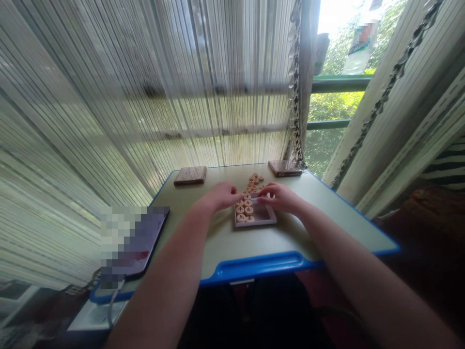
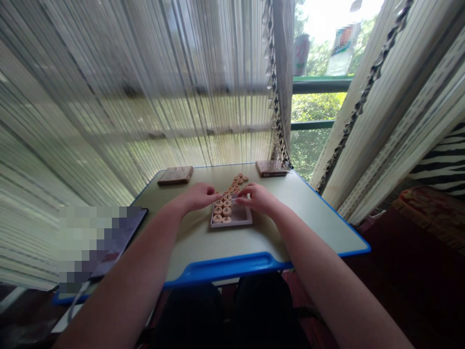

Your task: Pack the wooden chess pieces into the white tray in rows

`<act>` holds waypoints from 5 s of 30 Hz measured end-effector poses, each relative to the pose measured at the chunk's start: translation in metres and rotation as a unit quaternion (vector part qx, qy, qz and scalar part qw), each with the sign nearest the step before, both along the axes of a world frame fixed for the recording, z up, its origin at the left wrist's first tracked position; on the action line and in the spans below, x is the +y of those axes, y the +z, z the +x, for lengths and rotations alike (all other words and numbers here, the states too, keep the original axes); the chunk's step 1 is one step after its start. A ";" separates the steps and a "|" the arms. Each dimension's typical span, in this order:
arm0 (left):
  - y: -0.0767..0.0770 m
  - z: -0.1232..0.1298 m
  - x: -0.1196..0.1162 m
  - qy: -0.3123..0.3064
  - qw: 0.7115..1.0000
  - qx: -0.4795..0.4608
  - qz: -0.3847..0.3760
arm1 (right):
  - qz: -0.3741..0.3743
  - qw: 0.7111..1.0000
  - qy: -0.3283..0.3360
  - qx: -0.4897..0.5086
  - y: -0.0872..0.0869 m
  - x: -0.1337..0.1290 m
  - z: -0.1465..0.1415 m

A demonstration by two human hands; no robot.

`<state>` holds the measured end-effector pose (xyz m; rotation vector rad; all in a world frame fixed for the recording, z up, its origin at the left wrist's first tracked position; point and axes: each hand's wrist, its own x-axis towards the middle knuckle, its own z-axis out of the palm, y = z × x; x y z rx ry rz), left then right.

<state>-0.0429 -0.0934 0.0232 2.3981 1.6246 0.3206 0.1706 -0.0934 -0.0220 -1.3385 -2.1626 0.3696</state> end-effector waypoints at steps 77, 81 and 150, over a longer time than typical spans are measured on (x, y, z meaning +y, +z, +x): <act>-0.045 -0.012 -0.024 0.056 0.969 -0.118 0.209 | 0.154 0.986 0.065 0.026 -0.006 -0.046 -0.038; -0.045 -0.011 -0.027 0.038 0.967 -0.110 0.228 | 0.171 0.982 0.084 0.004 -0.009 -0.046 -0.040; -0.042 0.009 -0.039 -0.125 0.918 -0.198 0.319 | 0.116 0.970 0.003 0.215 -0.010 -0.050 -0.038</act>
